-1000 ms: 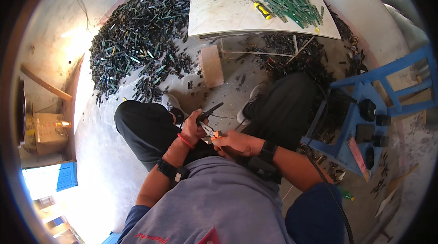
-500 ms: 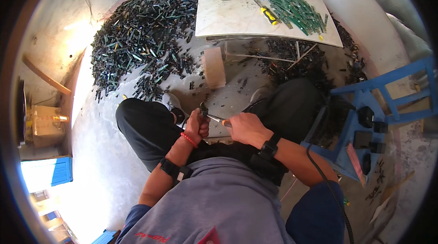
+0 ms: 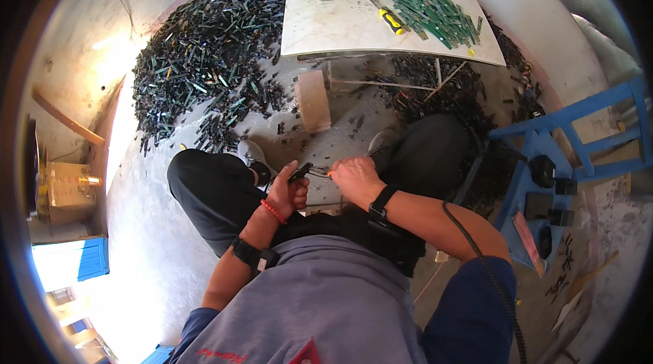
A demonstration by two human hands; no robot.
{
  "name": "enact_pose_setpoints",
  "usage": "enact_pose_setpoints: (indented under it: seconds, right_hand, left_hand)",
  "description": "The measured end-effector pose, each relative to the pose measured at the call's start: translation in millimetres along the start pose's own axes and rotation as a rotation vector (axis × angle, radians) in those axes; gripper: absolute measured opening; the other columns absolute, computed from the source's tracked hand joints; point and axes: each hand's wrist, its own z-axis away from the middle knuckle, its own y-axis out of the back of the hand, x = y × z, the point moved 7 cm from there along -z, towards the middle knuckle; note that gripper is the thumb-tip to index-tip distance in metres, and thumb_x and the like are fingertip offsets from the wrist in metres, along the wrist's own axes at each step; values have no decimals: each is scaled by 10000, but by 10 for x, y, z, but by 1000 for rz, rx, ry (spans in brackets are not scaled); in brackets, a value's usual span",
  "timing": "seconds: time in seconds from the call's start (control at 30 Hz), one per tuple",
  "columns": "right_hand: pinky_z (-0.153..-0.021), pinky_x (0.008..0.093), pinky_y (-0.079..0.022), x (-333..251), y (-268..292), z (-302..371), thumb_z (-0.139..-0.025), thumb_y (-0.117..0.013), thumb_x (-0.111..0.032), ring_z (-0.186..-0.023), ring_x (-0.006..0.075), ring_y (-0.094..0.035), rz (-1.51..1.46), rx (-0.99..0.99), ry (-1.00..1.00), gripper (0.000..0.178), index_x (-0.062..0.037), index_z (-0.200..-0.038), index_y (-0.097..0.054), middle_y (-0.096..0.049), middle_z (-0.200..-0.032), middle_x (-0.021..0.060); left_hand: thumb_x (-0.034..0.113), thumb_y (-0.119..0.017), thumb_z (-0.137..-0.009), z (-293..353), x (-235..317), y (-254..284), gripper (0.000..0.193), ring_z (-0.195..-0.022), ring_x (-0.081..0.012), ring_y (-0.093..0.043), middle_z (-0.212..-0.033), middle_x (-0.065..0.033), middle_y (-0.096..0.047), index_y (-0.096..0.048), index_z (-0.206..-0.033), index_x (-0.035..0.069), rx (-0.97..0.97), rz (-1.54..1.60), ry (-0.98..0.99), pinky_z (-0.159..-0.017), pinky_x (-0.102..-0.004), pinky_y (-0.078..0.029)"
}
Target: The person sits on the floor and uses pliers to pull components off of green circuit boards. The person holds the board in one hand and uses the pliers in the other to extract parts, dropping the debris onto a large pile on the floor.
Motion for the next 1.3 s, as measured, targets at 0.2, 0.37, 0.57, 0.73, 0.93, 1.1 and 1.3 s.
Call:
enact_pose_setpoints:
  seconds: [0.2,0.37,0.57,0.73,0.93,1.1,1.3]
  right_hand:
    - [-592,384,-497,96,-109,-2,-728,-562,-127,-685,286,-634,-222,-30,-21,118,-36,-742,-635,-626,-687,132]
    - [-663,422,-494,259,-116,60,-747,-587,-198,-717,369,-614,-485,-339,-166,212,6,-779,-634,-611,-702,217]
    - [-497,331,-479,332,-222,202,-843,-582,-283,-555,184,-599,-1153,-675,-388,296,12,-833,-596,-587,-626,94]
    - [-424,275,-412,104,-212,255,-896,-520,-247,-485,130,-510,-1759,-702,-366,227,-25,-850,-534,-526,-623,47]
    - [-423,271,-405,-208,-145,258,-905,-510,-243,-476,145,-502,-2142,-688,-368,213,-46,-823,-513,-516,-644,53]
    - [-473,299,-457,14,-305,218,-872,-555,-266,-506,185,-559,-1594,-521,-458,234,-40,-811,-557,-546,-610,70]
    - [-594,417,-492,204,-100,163,-792,-596,-256,-615,339,-615,-650,-111,-343,264,6,-761,-605,-606,-658,194]
  left_hand:
    - [422,-511,-862,-79,-61,21,336,-411,-96,-241,-512,40,-310,-463,-683,141,-92,-106,20,-410,-251,-217]
    - [395,-468,-906,123,-52,-130,316,-383,-88,-236,-499,36,-319,-431,-715,146,-279,-122,4,-386,-241,-213]
    - [388,-433,-938,381,85,-307,305,-388,-85,-237,-516,26,-336,-410,-757,143,-500,-17,-90,-379,-232,-203]
    - [394,-432,-944,398,128,-331,310,-411,-78,-268,-546,13,-363,-418,-776,134,-544,-52,-157,-379,-218,-210]
    - [415,-442,-937,356,111,-312,314,-402,-77,-261,-563,18,-365,-421,-772,148,-459,-127,-186,-385,-214,-227]
    - [497,-474,-903,246,107,-201,401,-406,-80,-245,-537,34,-327,-397,-710,155,-276,-49,-172,-384,-215,-215]
    - [584,-503,-850,133,75,-24,483,-354,-83,-217,-470,44,-279,-369,-634,174,-27,-87,-142,-361,-234,-209]
